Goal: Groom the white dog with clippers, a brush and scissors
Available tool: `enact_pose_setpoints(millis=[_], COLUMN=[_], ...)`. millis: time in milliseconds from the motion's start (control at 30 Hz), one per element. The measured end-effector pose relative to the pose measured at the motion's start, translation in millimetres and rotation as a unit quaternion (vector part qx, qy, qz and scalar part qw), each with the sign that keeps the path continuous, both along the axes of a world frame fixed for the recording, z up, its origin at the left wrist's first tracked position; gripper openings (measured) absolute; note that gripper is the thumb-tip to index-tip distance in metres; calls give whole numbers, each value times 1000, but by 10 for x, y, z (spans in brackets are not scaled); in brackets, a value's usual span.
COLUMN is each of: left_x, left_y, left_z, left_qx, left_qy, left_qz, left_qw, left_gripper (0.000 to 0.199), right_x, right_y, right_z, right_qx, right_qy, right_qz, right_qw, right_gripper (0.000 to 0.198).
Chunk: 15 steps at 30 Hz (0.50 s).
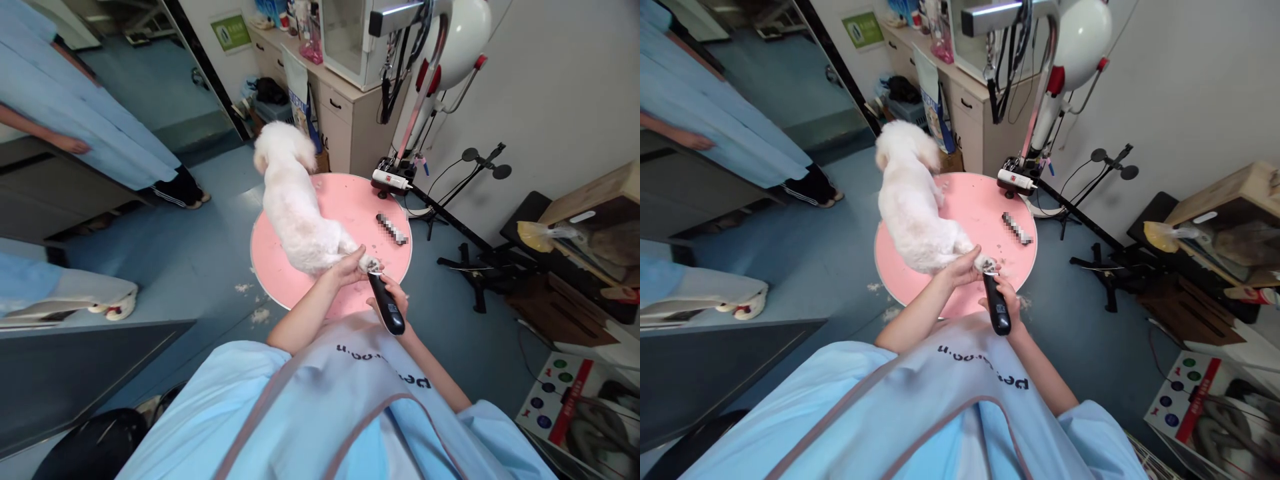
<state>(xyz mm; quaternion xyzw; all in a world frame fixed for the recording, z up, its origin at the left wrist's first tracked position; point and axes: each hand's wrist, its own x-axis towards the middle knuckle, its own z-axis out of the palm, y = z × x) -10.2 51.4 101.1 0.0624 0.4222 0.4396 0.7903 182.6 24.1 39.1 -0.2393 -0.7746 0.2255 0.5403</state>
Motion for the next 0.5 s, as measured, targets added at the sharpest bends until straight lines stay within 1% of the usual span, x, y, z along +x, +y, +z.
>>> enact_pose_setpoints(millis=[100, 200, 267, 400, 500], left_x=[14, 27, 38, 60, 71], left_y=[13, 17, 16, 19, 23], left_z=[-9, -18, -15, 3, 1], left_qx=[-6, -7, -3, -13, -8], left_qy=[-1, -6, -3, -7, -17], left_qz=[10, 10, 19, 29, 39], left_qw=[1000, 1000, 1000, 999, 999], left_gripper=[67, 68, 68, 68, 67], right_x=[-16, -36, -60, -112, -129], right_y=[21, 24, 21, 13, 0], right_z=[-6, 10, 32, 59, 49], right_qx=[18, 34, 30, 19, 5], right_qy=[-54, -44, -31, -37, -45], right_qz=[11, 7, 7, 11, 3], right_qw=[998, 998, 999, 999, 999], right_gripper=[47, 47, 45, 46, 43])
